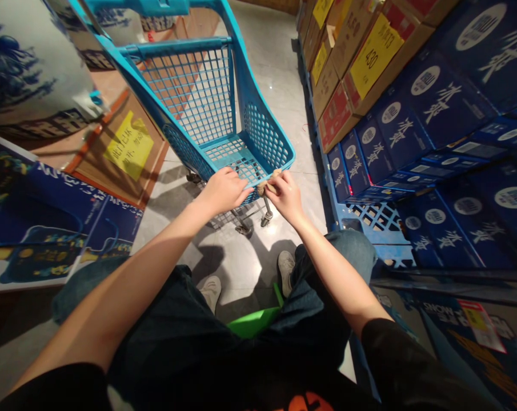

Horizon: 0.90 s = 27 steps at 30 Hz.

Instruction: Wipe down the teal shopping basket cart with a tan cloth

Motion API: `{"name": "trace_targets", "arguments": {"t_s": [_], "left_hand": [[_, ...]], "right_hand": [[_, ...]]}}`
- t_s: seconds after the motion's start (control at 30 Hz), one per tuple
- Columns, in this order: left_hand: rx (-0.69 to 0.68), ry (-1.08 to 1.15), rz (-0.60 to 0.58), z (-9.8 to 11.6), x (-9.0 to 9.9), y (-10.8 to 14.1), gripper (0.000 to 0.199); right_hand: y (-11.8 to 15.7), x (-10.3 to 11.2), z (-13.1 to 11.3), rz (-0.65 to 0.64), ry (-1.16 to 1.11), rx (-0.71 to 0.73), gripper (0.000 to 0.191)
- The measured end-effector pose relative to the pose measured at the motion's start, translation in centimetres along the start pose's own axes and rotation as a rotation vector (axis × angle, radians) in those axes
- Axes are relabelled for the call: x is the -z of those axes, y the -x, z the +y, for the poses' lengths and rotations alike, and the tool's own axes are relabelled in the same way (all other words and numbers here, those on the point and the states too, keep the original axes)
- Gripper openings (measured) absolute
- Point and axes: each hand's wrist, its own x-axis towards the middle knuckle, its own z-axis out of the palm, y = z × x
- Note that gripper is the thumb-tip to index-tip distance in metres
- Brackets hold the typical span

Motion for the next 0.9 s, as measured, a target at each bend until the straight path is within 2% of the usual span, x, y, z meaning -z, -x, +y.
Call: {"name": "trace_targets", "arguments": {"t_s": [0.1, 0.3, 0.4, 0.57, 0.77, 0.9], "left_hand": [[0.014, 0.034, -0.012, 0.0, 0.1, -0.1, 0.040], [-0.010, -0.001, -0.010, 0.0, 0.1, -0.3, 0.039], [-0.009, -0.009, -0.018, 0.0, 0.1, -0.2, 0.040], [-0.010, -0.016, -0.031, 0.0, 0.2, 0.0, 0.041], [-0.003, 0.018, -0.008, 0.0, 0.1, -0.1, 0.040], [-0.014, -0.027, -0.011, -0.1, 0.1, 0.0, 0.043]], "right_hand": [[-0.7, 0.7, 0.5, 0.013, 0.002, -0.025, 0.009], [-1.8, 1.8, 2.5, 0.166, 0.017, -0.190, 0.012], [-1.1, 1.2, 1.6, 0.143, 0.029, -0.136, 0.011], [-0.8, 1.1, 0.5, -0.014, 0.036, -0.033, 0.009], [-2.0, 2.1, 2.3, 0.167, 0.008, -0.188, 0.014], [-0.9, 1.0, 1.0, 0.116, 0.001, -0.115, 0.012]]}}
